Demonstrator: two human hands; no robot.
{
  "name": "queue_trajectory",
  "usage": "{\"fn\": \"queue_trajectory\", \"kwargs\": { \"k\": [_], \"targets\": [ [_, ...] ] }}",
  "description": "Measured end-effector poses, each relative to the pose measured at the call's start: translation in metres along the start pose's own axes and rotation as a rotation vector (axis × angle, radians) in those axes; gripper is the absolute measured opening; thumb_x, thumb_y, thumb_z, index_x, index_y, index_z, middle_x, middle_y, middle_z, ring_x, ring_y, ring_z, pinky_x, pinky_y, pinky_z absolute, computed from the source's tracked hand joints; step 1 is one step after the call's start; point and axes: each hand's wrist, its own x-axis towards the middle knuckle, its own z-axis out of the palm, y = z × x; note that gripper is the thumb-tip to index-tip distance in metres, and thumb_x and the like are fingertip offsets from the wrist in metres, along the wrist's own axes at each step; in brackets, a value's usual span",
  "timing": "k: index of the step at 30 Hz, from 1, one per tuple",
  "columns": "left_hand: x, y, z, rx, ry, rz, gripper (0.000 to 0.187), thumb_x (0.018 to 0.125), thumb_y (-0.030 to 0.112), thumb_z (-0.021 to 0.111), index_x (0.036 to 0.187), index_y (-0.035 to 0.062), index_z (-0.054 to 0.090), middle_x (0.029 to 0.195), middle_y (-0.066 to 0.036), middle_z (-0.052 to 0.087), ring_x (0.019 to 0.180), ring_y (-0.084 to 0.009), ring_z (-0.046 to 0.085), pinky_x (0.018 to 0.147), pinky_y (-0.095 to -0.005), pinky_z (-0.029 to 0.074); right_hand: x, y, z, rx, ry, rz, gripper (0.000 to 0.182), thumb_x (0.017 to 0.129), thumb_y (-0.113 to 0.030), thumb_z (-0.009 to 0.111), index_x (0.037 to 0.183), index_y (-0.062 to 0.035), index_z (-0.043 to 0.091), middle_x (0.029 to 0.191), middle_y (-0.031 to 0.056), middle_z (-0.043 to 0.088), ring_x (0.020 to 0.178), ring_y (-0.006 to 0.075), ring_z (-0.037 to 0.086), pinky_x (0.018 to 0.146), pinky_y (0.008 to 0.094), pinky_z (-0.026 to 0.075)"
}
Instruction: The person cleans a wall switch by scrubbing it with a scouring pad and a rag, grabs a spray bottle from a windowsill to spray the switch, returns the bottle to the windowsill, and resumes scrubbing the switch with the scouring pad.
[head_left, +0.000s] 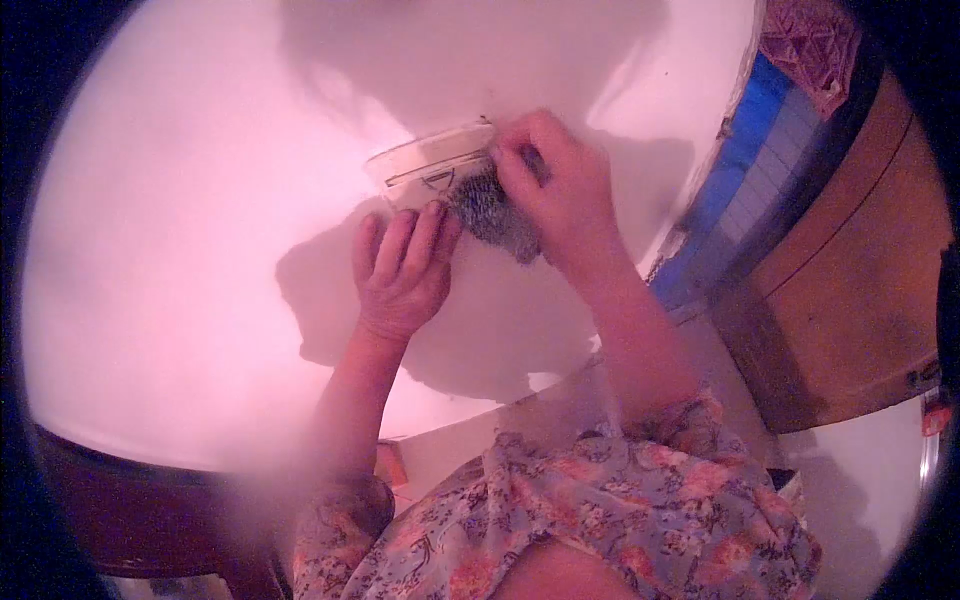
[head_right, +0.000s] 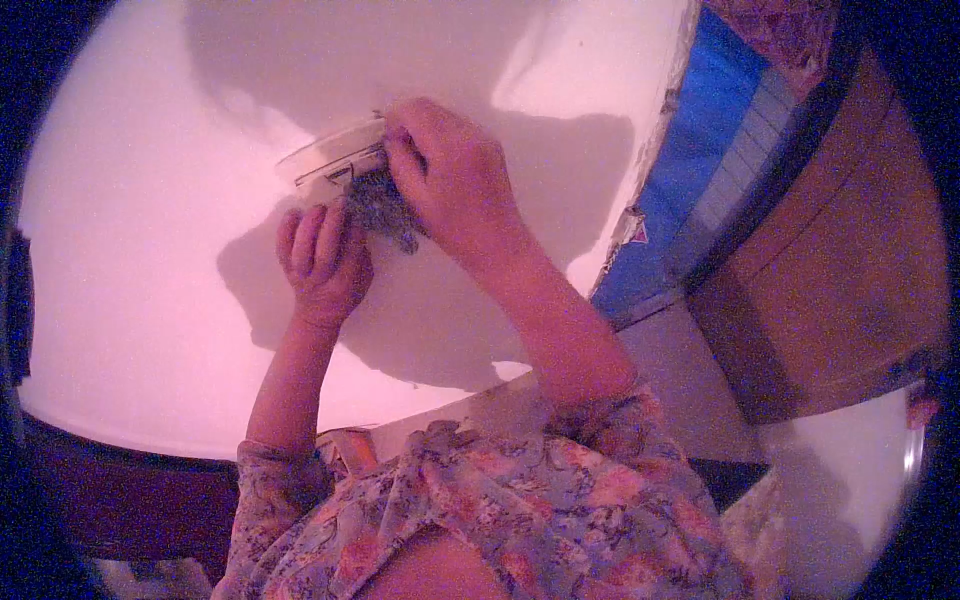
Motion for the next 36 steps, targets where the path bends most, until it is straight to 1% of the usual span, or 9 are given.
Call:
{"fn": "queue_trajectory", "kwargs": {
  "k": [1,5,7,14,17,23,26,31,36],
  "targets": [
    [0.0,-0.001,0.0,0.0,-0.01,0.004,0.026,0.075,0.016,0.058,0.101,0.0151,0.061,0.115,0.0,0.051,0.106,-0.0194,0.045,0.093,-0.043,0.035,-0.006,0.002,0.002,-0.019,-0.009,0.041,0.01,0.077,-0.01,0.058,0.083,-0.003,0.052,0.072,0.0121,0.057,0.068,0.0222,0.059,0.063,0.0319,0.046],
    [-0.003,-0.004,0.004,-0.038,-0.002,0.013,0.026,0.075,0.017,0.058,0.1,0.0157,0.062,0.115,0.0,0.051,0.105,-0.0189,0.046,0.093,-0.0428,0.036,-0.008,0.007,0.009,-0.064,0.038,0.013,0.011,0.077,-0.01,0.058,0.082,-0.0032,0.052,0.073,0.0117,0.057,0.067,0.0218,0.058,0.063,0.0318,0.045],
    [-0.004,-0.001,0.005,-0.002,-0.012,0.009,0.027,0.075,0.017,0.057,0.101,0.0165,0.063,0.115,0.001,0.051,0.104,-0.0181,0.046,0.093,-0.0425,0.036,0.011,-0.001,0.005,-0.075,0.031,-0.069,0.009,0.078,-0.011,0.054,0.078,-0.0035,0.049,0.074,0.0157,0.055,0.072,0.0355,0.056,0.062,0.0428,0.044],
    [-0.007,-0.001,0.002,0.022,-0.048,0.02,0.028,0.075,0.015,0.055,0.102,0.0176,0.063,0.116,0.001,0.049,0.105,-0.0175,0.045,0.094,-0.0413,0.035,-0.002,0.002,0.007,-0.048,0.046,-0.021,0.011,0.077,-0.011,0.055,0.077,-0.0034,0.048,0.071,0.015,0.052,0.069,0.0356,0.053,0.062,0.043,0.042],
    [-0.007,0.001,0.005,0.002,-0.023,0.018,0.032,0.074,0.015,0.055,0.104,0.018,0.062,0.117,0.001,0.048,0.104,-0.017,0.045,0.094,-0.041,0.035,0.006,0.003,0.005,-0.164,0.043,-0.11,0.008,0.077,-0.009,0.057,0.081,-0.0038,0.052,0.073,0.0106,0.057,0.067,0.0232,0.057,0.063,0.0321,0.045],
    [-0.007,0.004,0.001,0.018,-0.077,0.008,0.034,0.075,0.017,0.052,0.108,0.0187,0.06,0.118,0.001,0.047,0.106,-0.0156,0.043,0.095,-0.0412,0.034,0.014,-0.005,-0.005,-0.3,-0.097,-0.206,0.008,0.076,-0.007,0.057,0.079,-0.0036,0.05,0.071,0.0131,0.055,0.066,0.03,0.055,0.06,0.0346,0.045],
    [-0.004,0.002,0.002,0.019,-0.061,0.025,0.035,0.075,0.017,0.052,0.109,0.0184,0.06,0.118,0.001,0.047,0.107,-0.0158,0.043,0.096,-0.0419,0.033,0.013,-0.004,-0.007,-0.266,-0.097,-0.206,0.007,0.077,-0.009,0.051,0.079,-0.0039,0.048,0.072,0.0174,0.052,0.072,0.0361,0.054,0.064,0.0443,0.044],
    [-0.019,0.005,0.028,-0.054,-0.04,0.015,0.029,0.071,0.013,0.056,0.098,0.0166,0.063,0.113,0.0,0.049,0.107,-0.0169,0.045,0.095,-0.0434,0.035,0.02,0.006,0.008,-0.588,-0.215,-0.425,0.008,0.074,-0.007,0.052,0.081,-0.0035,0.05,0.075,0.0136,0.054,0.071,0.0306,0.056,0.062,0.0384,0.046],
    [-0.031,-0.001,0.035,-0.212,0.039,0.02,0.012,0.069,0.012,0.061,0.08,0.0107,0.058,0.105,-0.005,0.056,0.102,-0.0241,0.05,0.094,-0.0466,0.035,0.023,-0.016,0.029,-0.478,-0.325,-0.532,0.008,0.073,-0.007,0.05,0.081,-0.0039,0.049,0.075,0.0134,0.053,0.072,0.0317,0.055,0.063,0.0407,0.046]
  ]
}}
